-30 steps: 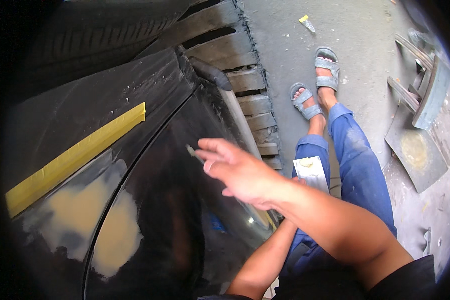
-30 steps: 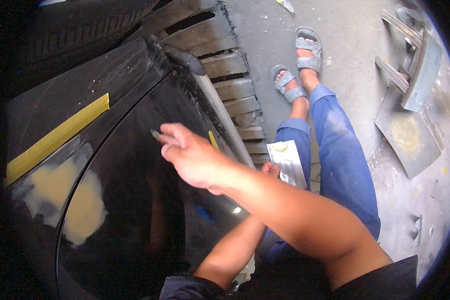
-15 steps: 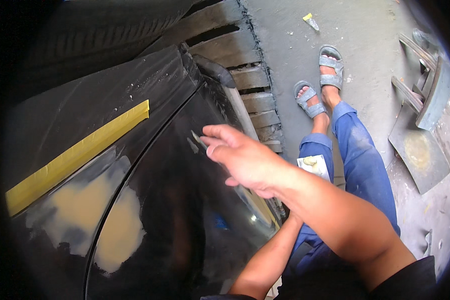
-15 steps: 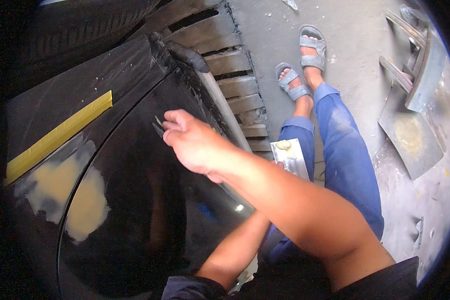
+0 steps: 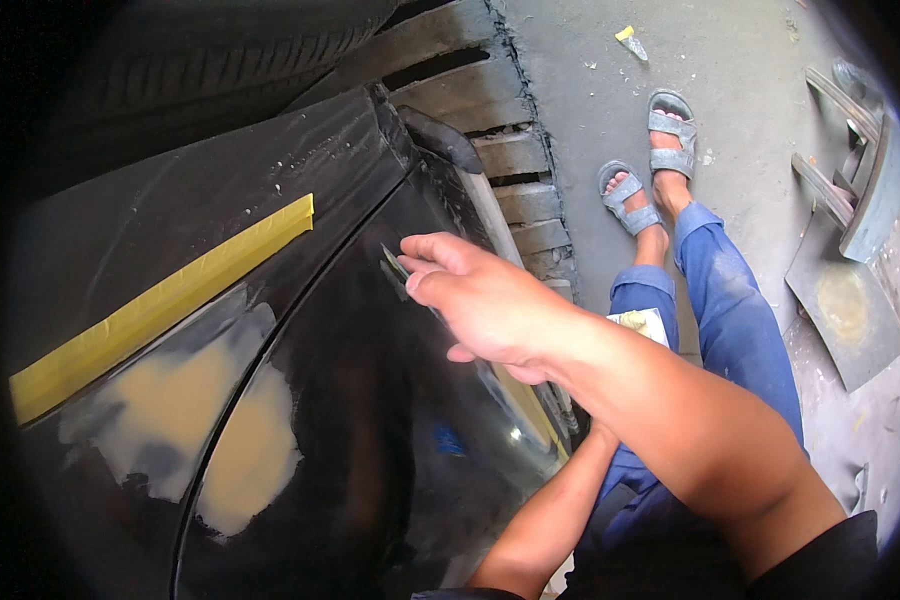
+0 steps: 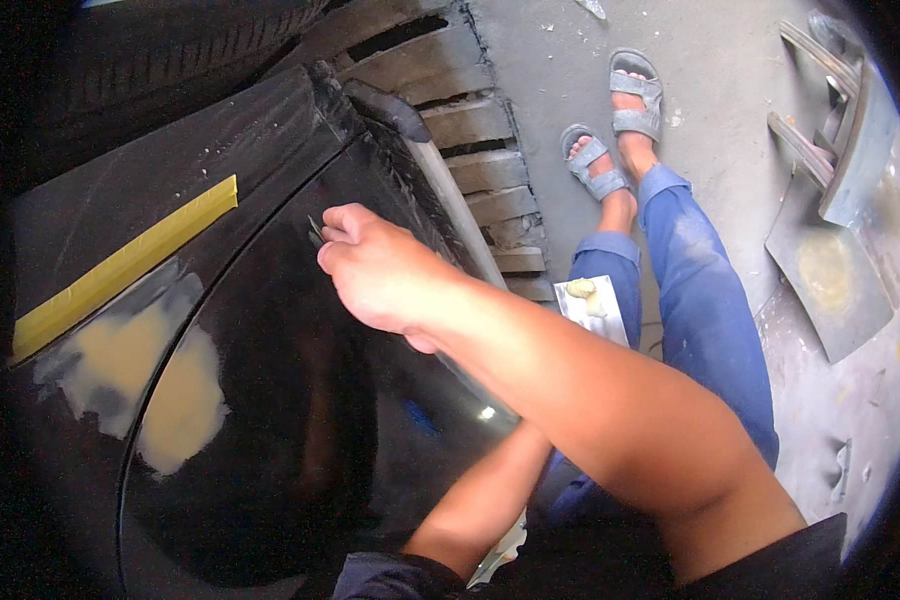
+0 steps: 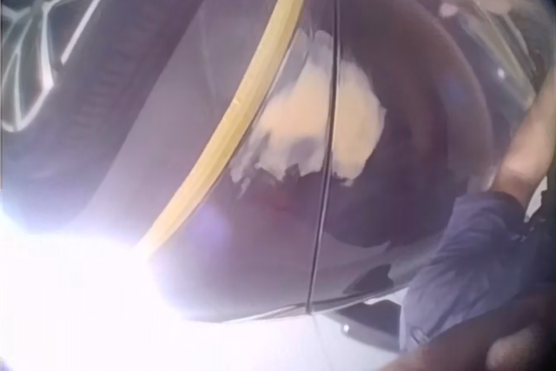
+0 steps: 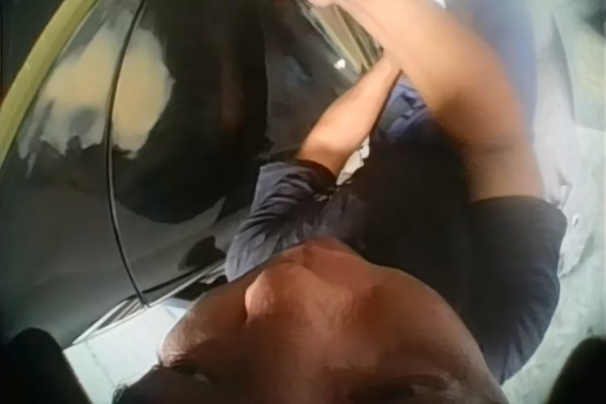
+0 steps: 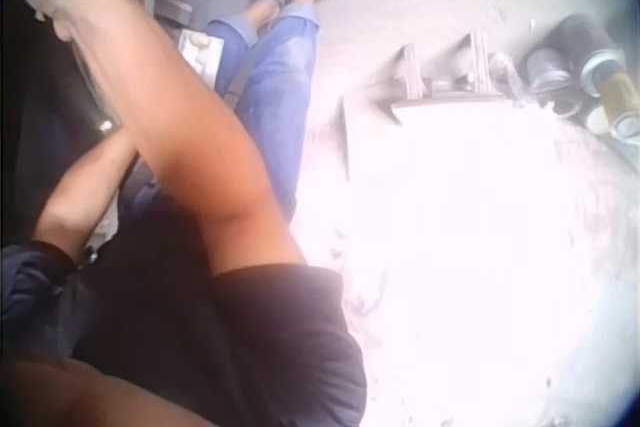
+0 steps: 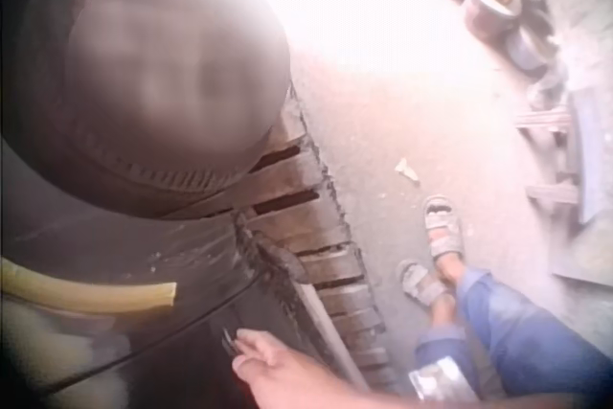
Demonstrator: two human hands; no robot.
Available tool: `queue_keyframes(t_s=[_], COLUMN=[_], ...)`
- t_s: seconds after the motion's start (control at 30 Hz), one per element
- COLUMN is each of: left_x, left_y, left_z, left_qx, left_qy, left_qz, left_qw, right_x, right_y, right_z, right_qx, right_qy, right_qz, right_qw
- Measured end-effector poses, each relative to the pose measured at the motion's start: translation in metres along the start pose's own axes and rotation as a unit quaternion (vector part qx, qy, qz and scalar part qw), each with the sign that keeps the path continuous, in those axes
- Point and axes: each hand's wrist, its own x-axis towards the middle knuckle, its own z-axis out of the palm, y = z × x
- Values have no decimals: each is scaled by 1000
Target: The person applies body filler to a black car's front bumper and side panel using a metal spreader. They repeatedly scoop filler from a container, spread it over taped-off areas, and smooth the surface. The person also uses a scraper to remove excess filler and transfers material between tools.
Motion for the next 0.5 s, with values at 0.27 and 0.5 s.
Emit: queue_keyframes(t_s=[0.27, 0.5], left_x=[-1, 0], left_y=[-7, -5], left_z=[2, 1], left_qx=[-6, 8], left_qy=[4, -4], left_qz=[-4, -9], left_qw=[1000, 1000], right_x=[-1, 17], right_y=[1, 3], right_z=[15, 17], right_qx=[-25, -69], right_qy=[-33, 45], right_qz=[-11, -72], right_qw=[999, 994])
